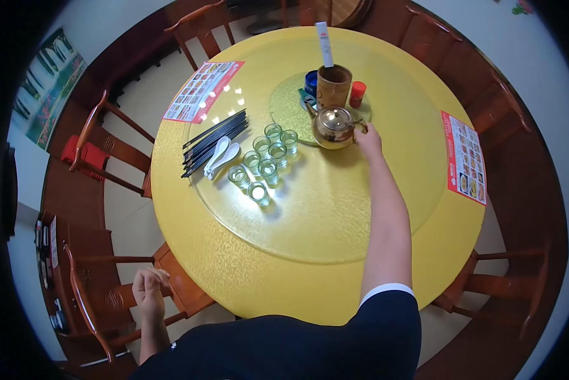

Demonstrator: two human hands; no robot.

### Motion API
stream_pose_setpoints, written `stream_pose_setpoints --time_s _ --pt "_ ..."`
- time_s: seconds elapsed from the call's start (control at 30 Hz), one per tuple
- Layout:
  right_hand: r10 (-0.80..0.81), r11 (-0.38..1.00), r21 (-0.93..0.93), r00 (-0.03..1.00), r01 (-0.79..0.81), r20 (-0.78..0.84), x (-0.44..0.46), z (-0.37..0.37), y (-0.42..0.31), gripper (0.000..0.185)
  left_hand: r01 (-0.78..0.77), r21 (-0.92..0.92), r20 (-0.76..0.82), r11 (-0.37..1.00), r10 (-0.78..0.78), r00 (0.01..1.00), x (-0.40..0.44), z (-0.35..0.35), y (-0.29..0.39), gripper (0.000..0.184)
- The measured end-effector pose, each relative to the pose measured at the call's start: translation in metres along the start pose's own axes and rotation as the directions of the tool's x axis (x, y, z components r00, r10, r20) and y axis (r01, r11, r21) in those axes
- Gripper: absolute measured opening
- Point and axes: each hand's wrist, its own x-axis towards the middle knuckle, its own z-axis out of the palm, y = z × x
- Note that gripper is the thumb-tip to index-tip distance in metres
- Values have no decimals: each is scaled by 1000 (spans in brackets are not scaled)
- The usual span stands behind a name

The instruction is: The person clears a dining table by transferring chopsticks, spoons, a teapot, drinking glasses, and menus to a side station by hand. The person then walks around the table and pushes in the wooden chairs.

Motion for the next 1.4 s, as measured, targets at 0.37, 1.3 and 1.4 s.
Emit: stream_pose_setpoints --time_s 0.37,1.3,1.4 --pt "165 938 284 976 -199 139 -38 -20 -44 40 230 -250 -83 940 -258 963 15 43 -23 6" --pt "120 945 279 973 -173 197 -195 -93 -34 38 438 -199 135 876 -418 898 15 73 -54 12" --pt "54 972 225 997 -67 62 -199 -90 -40 37 444 -202 177 873 -414 893 18 79 -70 15"
